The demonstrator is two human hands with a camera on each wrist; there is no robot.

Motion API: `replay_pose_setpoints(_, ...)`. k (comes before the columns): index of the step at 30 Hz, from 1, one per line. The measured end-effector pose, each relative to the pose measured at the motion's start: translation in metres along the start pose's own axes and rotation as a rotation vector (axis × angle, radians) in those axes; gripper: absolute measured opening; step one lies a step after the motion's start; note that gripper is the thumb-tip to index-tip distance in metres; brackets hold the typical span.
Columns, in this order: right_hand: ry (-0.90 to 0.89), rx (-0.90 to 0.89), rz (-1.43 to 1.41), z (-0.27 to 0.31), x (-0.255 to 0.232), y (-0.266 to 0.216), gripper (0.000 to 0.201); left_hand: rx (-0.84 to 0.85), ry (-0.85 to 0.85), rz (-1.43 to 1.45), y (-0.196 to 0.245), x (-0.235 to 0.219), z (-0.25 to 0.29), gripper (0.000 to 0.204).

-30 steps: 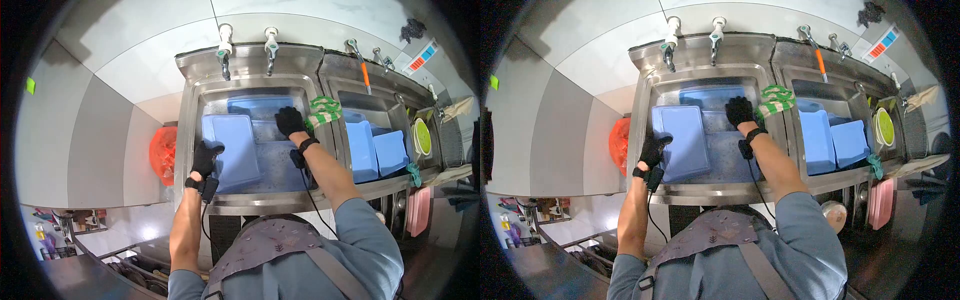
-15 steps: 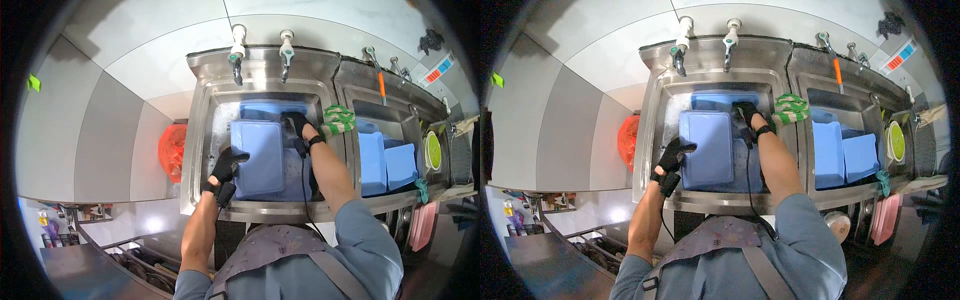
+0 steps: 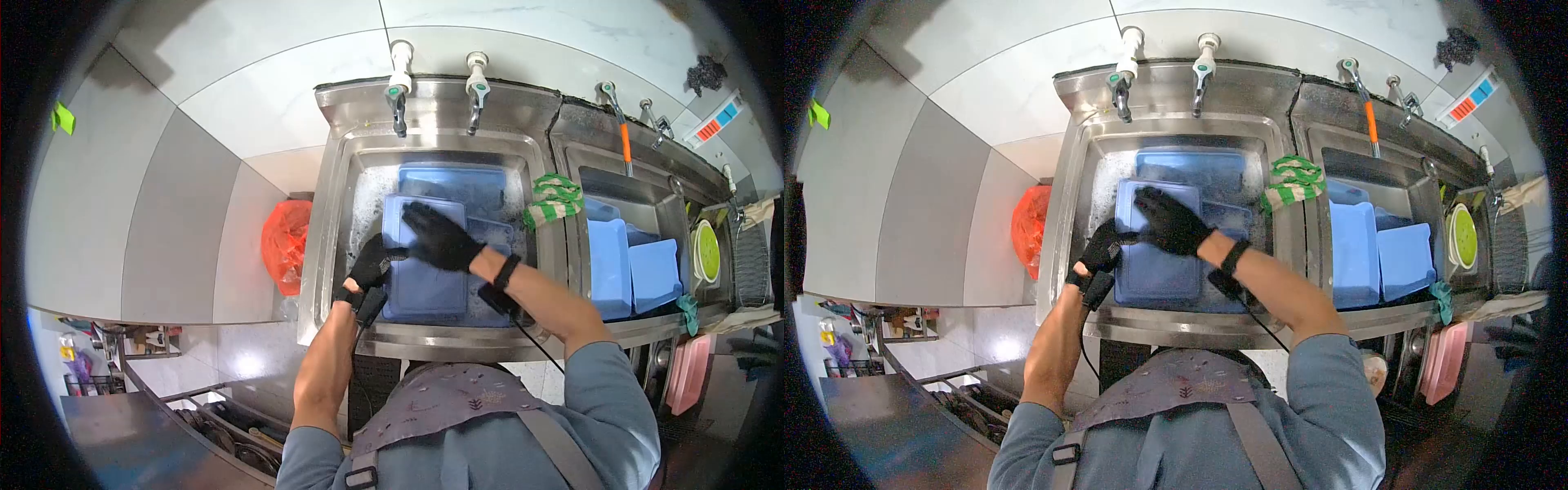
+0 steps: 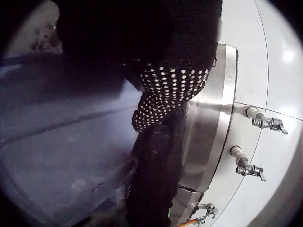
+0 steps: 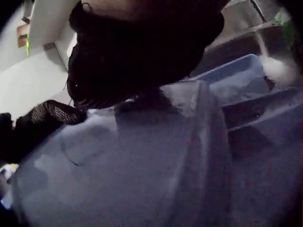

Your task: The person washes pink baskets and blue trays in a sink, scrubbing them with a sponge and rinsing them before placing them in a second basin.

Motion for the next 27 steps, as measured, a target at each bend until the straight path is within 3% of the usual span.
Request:
replay_pose_setpoints(1,-0.006,0.029,0.033,-0.003,-0.006,0.007,0.066,-0.005,0.000,0.003,0.003,0.003,0.005,0.039)
replay_pose_setpoints(3,0.067,-0.012,0.003,-0.009,-0.004,-0.010,0.070,0.195,0.093,0.010,0.018,-0.004,0.004,0.042)
replay_pose_setpoints(4,0.027,-0.054,-0.026,-0.008,-0.002,-0.025,0.072,0.146,0.024,0.257,-0.007,0.002,-0.011,0.045)
replay_pose_setpoints(6,-0.052,-0.073,-0.075,-0.006,-0.013,-0.048,0.070,0.195,0.027,0.302,-0.014,0.003,-0.009,0.044)
replay_pose_setpoints(7,-0.051,-0.073,-0.075,-0.011,-0.012,-0.037,0.070,0.239,0.021,0.338,-0.015,0.003,-0.007,0.042)
replay_pose_setpoints(8,-0.012,-0.012,-0.077,-0.012,-0.010,-0.017,0.069,0.070,0.028,0.256,0.029,-0.003,0.011,0.041)
replay_pose_setpoints(9,0.026,0.043,-0.074,-0.014,-0.007,0.000,0.068,0.071,0.024,0.254,0.035,-0.002,0.010,0.041)
replay_pose_setpoints(11,0.035,0.083,0.028,-0.021,-0.012,0.003,0.068,-0.236,-0.010,0.102,0.034,-0.001,0.002,0.042)
replay_pose_setpoints(12,-0.003,0.105,0.108,-0.019,-0.013,0.001,0.068,-0.003,-0.066,0.147,0.036,-0.002,0.004,0.045)
replay_pose_setpoints(14,-0.044,0.122,0.184,-0.018,-0.014,0.000,0.068,-0.037,-0.040,0.208,0.031,0.005,0.002,0.044)
replay_pose_setpoints(16,0.054,0.203,0.108,-0.021,-0.019,0.013,0.068,-0.064,-0.016,0.262,0.040,0.008,0.002,0.043)
replay_pose_setpoints(17,0.089,0.387,-0.057,-0.025,-0.016,0.032,0.068,-0.011,0.026,0.274,0.060,0.005,0.008,0.041)
replay_pose_setpoints(19,-0.032,0.668,-0.231,-0.018,-0.013,0.054,0.069,0.040,0.063,0.285,0.064,0.006,0.012,0.040)
replay_pose_setpoints(21,-0.038,0.655,-0.273,-0.017,-0.007,0.068,0.073,-0.034,-0.036,0.140,0.040,0.008,0.000,0.038)
replay_pose_setpoints(24,-0.103,0.664,-0.352,-0.019,-0.011,0.062,0.073,-0.147,-0.042,0.234,0.067,0.000,0.011,0.041)
replay_pose_setpoints(27,-0.220,0.634,-0.171,-0.026,-0.019,0.050,0.073,-0.241,-0.061,0.299,0.049,0.005,0.006,0.044)
Point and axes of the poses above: each hand's wrist, its own z-axis away from the middle knuckle, its own x-axis out of the palm, y = z × x, the point moved 2 cm from there along -z, towards the middle knuckle, and after that the axes turned 8 degrees about -x, right-handed, at the moved point
